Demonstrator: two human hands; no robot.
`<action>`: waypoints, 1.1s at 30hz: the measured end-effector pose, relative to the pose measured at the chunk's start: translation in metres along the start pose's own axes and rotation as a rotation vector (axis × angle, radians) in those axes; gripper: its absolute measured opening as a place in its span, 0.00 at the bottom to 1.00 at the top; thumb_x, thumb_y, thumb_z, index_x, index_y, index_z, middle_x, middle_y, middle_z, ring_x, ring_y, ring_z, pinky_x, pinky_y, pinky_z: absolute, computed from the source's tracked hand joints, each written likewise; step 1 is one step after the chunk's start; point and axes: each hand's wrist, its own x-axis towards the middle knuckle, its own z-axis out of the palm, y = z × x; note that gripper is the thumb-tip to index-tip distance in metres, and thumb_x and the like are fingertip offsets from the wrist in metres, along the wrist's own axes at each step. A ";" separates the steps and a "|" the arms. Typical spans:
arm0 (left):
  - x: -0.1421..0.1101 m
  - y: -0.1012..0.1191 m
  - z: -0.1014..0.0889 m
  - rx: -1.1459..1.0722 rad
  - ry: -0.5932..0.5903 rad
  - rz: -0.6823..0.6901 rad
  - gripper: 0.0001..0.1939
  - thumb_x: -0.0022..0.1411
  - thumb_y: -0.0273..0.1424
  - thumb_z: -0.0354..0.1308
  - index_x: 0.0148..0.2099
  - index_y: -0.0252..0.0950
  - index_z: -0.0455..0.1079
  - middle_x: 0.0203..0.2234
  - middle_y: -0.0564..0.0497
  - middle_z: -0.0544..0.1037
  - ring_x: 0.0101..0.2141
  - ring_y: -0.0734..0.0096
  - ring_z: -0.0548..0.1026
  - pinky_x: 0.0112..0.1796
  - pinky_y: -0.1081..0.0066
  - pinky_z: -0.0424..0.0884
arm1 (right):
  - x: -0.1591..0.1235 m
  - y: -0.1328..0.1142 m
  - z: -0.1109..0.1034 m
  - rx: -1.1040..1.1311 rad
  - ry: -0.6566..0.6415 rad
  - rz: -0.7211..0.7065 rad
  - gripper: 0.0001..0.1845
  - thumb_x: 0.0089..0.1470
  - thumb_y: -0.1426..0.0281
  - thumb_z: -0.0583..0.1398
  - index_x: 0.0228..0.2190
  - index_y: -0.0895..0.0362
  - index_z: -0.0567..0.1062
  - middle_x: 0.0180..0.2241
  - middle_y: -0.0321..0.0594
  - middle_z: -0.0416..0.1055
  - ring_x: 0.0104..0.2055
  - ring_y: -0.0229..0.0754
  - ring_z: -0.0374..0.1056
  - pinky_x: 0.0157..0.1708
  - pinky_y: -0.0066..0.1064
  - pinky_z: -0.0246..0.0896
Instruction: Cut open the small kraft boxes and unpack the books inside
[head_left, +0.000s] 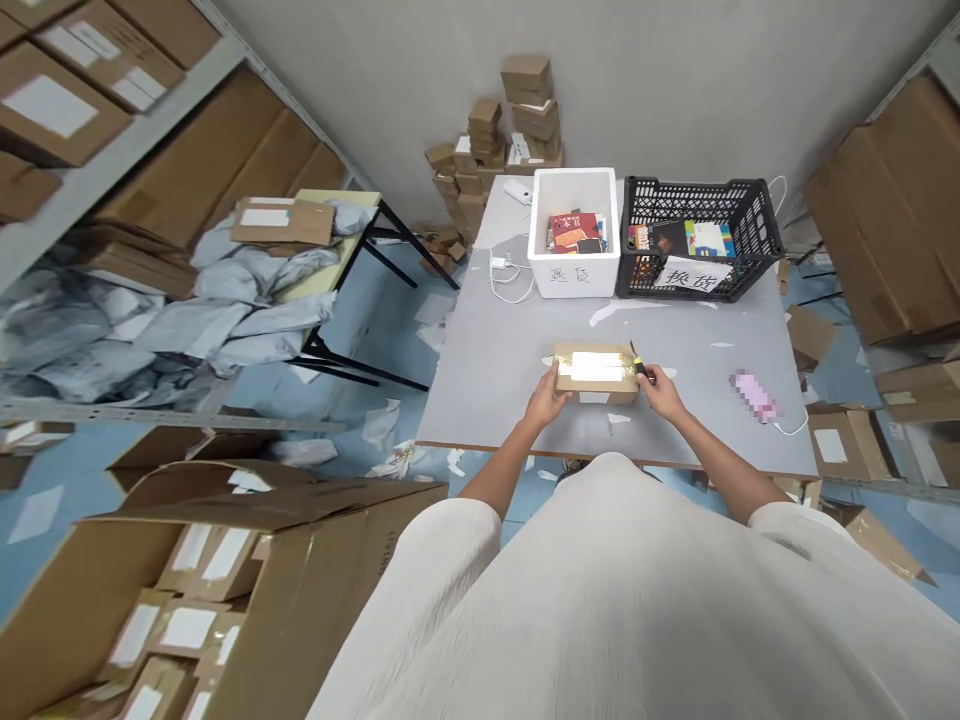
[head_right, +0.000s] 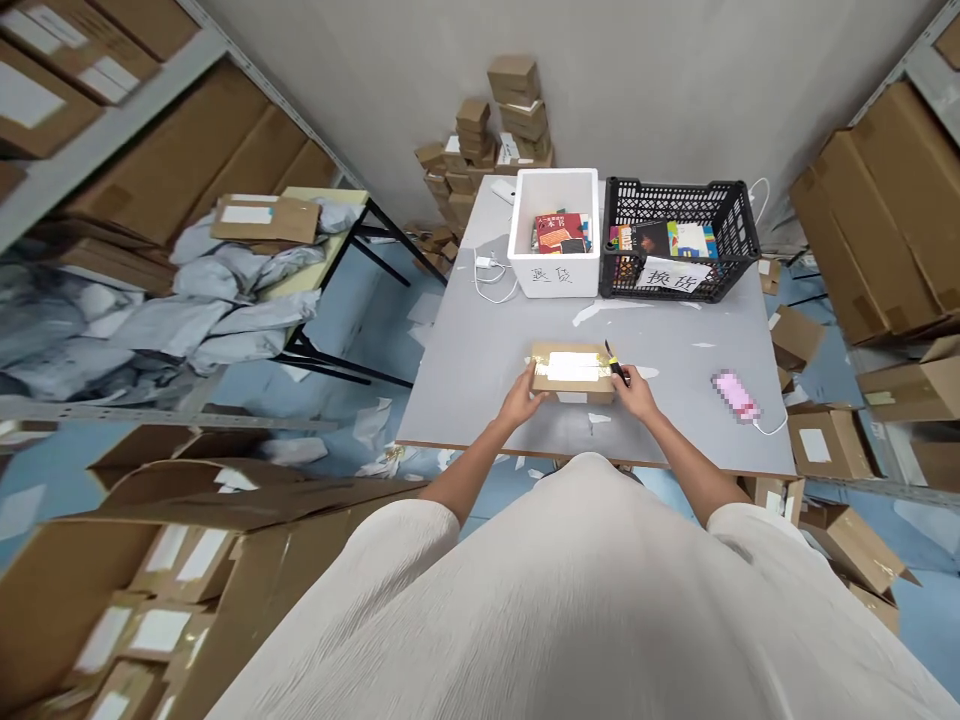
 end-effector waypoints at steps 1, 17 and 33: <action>0.002 0.001 -0.002 -0.016 -0.004 -0.012 0.49 0.72 0.43 0.63 0.85 0.43 0.43 0.72 0.36 0.70 0.68 0.47 0.72 0.62 0.56 0.75 | -0.001 -0.001 -0.002 0.000 0.025 -0.002 0.28 0.65 0.44 0.59 0.55 0.50 0.74 0.57 0.49 0.81 0.56 0.55 0.77 0.57 0.48 0.73; 0.049 0.018 0.023 -0.261 -0.030 -0.037 0.46 0.70 0.34 0.62 0.84 0.41 0.48 0.70 0.38 0.73 0.61 0.54 0.79 0.63 0.56 0.74 | -0.007 0.020 -0.016 -0.030 0.153 0.156 0.32 0.63 0.38 0.57 0.51 0.51 0.72 0.49 0.50 0.82 0.50 0.56 0.77 0.55 0.49 0.73; 0.027 0.013 0.030 -0.212 -0.121 -0.151 0.33 0.74 0.32 0.57 0.77 0.39 0.62 0.59 0.41 0.84 0.54 0.53 0.83 0.57 0.58 0.77 | -0.015 0.021 -0.011 -0.063 0.131 0.163 0.35 0.61 0.34 0.56 0.50 0.51 0.73 0.51 0.52 0.83 0.54 0.58 0.77 0.57 0.51 0.71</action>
